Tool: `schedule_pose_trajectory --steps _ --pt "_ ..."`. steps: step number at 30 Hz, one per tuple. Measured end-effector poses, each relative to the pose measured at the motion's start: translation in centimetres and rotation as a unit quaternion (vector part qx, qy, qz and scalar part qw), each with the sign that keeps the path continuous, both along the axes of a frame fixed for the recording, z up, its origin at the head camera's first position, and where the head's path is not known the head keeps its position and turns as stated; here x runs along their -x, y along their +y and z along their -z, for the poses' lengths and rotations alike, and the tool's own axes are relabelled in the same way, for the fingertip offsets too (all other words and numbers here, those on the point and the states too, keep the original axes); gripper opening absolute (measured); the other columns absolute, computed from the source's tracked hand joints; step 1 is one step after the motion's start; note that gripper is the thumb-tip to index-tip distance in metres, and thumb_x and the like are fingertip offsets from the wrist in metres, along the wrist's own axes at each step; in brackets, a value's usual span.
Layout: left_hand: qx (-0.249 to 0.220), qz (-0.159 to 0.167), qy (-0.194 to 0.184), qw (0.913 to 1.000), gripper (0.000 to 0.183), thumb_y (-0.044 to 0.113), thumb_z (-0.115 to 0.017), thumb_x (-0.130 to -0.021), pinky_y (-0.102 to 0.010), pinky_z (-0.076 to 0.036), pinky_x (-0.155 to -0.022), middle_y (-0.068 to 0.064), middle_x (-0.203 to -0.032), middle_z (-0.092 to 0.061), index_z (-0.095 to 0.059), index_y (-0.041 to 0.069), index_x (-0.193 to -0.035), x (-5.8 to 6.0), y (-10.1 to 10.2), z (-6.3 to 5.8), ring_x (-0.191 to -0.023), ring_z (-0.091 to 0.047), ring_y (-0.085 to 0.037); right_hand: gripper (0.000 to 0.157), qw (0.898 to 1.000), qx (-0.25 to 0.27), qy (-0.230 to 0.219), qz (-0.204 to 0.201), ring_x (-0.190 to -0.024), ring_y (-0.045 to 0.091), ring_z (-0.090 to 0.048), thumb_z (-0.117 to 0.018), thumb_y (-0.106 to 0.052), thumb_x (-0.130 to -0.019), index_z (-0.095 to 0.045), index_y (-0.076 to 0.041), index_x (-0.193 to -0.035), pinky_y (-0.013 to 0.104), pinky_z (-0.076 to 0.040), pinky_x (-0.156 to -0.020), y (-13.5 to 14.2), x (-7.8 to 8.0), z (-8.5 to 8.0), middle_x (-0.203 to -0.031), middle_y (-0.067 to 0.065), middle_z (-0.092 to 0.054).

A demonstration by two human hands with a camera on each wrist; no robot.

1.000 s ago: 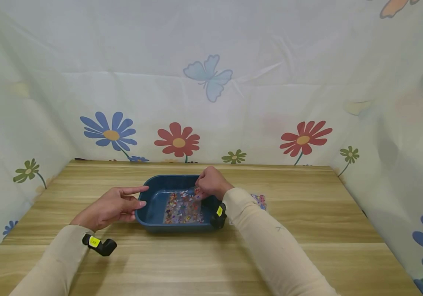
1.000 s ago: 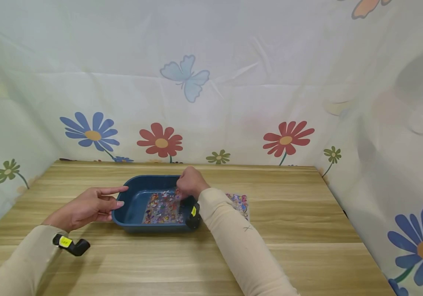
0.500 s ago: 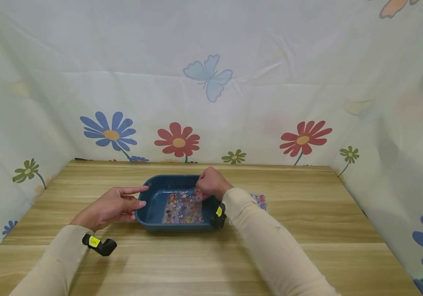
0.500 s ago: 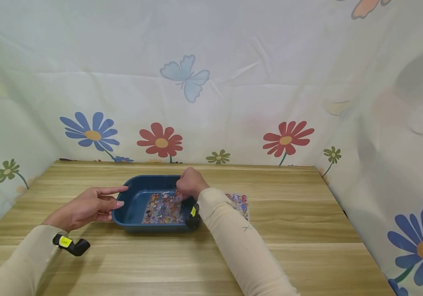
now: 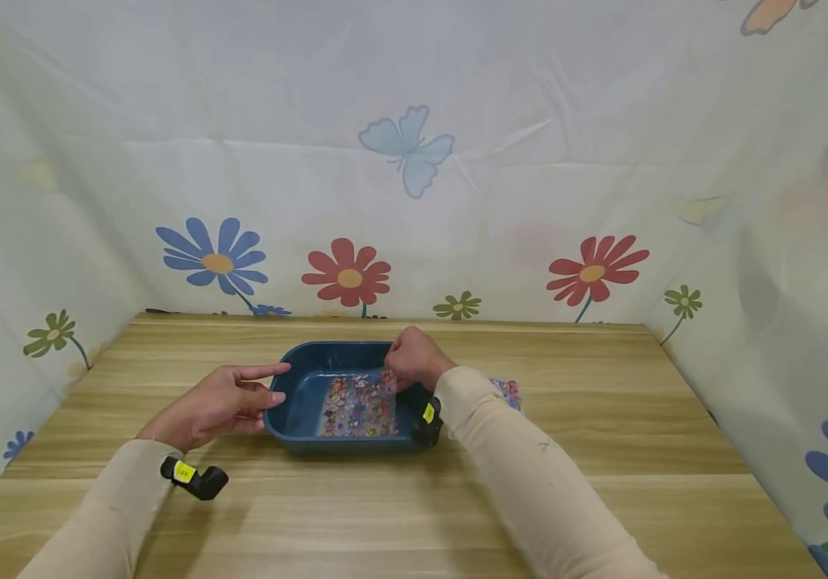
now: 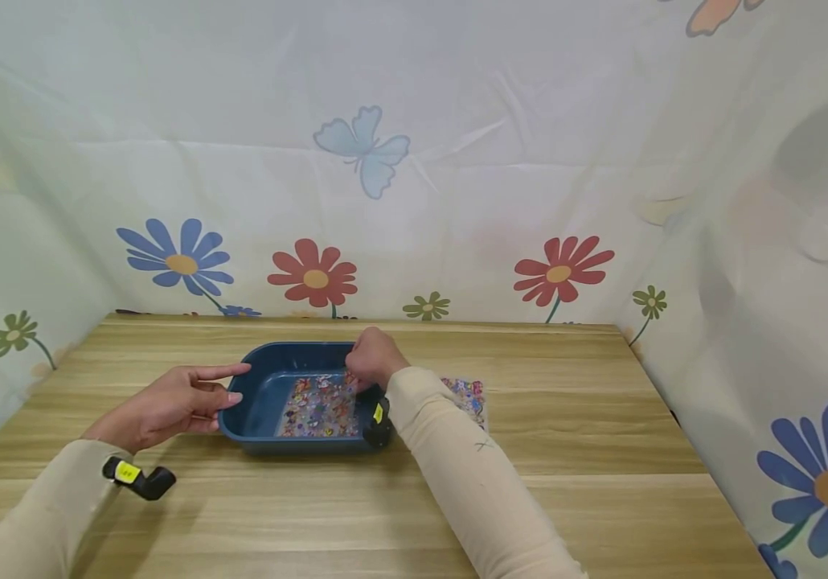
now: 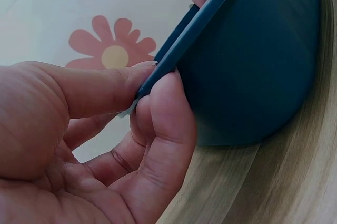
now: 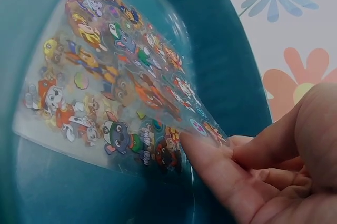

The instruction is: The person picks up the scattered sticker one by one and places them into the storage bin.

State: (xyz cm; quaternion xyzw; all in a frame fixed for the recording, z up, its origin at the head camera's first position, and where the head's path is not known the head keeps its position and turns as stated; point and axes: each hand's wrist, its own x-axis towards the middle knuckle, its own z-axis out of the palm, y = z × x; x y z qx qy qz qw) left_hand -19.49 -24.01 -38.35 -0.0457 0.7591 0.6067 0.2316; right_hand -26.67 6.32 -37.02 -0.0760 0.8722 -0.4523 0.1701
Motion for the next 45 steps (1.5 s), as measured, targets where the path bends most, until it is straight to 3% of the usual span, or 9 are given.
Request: schedule_pose_trajectory --steps 10,23,36,41,45 --pt "-0.007 0.005 -0.001 1.0 0.08 0.026 -0.077 -0.085 -0.027 -0.059 -0.069 -0.01 -0.096 -0.065 -0.036 0.02 -0.154 -0.11 -0.07 -0.11 -0.069 -0.061 -0.016 0.02 0.999 -0.028 0.023 -0.012 -0.068 0.026 -0.075 -0.058 0.001 -0.088 -0.075 0.008 -0.093 0.029 -0.059 -0.057 0.02 0.13 0.1 -0.088 0.019 -0.075" --pt "0.0 0.001 -0.001 1.0 0.078 0.026 -0.076 -0.086 -0.027 -0.059 -0.068 -0.016 -0.105 -0.067 -0.037 0.021 -0.153 -0.06 -0.03 -0.21 -0.069 -0.063 -0.018 0.022 0.997 -0.068 0.018 -0.014 -0.065 0.023 -0.074 -0.055 0.0 -0.089 -0.076 0.004 -0.087 0.029 -0.059 -0.058 -0.12 0.29 -0.06 -0.082 0.016 -0.076" --pt "-0.003 0.008 -0.005 1.0 0.08 0.023 -0.077 -0.085 -0.026 -0.058 -0.067 -0.01 -0.094 -0.066 -0.037 0.021 -0.153 -0.08 -0.11 -0.12 -0.068 -0.059 -0.017 0.024 0.995 -0.1 0.014 -0.019 -0.069 0.024 -0.075 -0.054 -0.001 -0.089 -0.074 0.006 -0.078 0.032 -0.06 -0.062 -0.12 0.11 -0.42 -0.077 0.016 -0.075" --pt "-0.002 0.008 -0.004 1.0 0.079 0.023 -0.077 -0.085 -0.026 -0.058 -0.068 -0.011 -0.095 -0.065 -0.037 0.021 -0.153 -0.08 -0.07 -0.17 -0.069 -0.059 -0.018 0.037 0.994 -0.109 0.011 -0.014 -0.067 0.025 -0.074 -0.054 -0.001 -0.087 -0.056 -0.005 -0.051 0.035 -0.061 -0.064 -0.18 0.02 -0.59 -0.061 0.011 -0.067" --pt "-0.002 0.006 -0.004 1.0 0.079 0.023 -0.077 -0.085 -0.027 -0.058 -0.068 -0.011 -0.096 -0.065 -0.038 0.021 -0.153 -0.05 -0.07 -0.15 -0.069 -0.059 -0.018 0.044 0.993 -0.116 0.014 -0.015 -0.061 0.023 -0.072 -0.054 0.0 -0.086 -0.044 -0.012 -0.045 0.035 -0.061 -0.063 -0.19 0.09 -0.62 -0.049 0.003 -0.056"
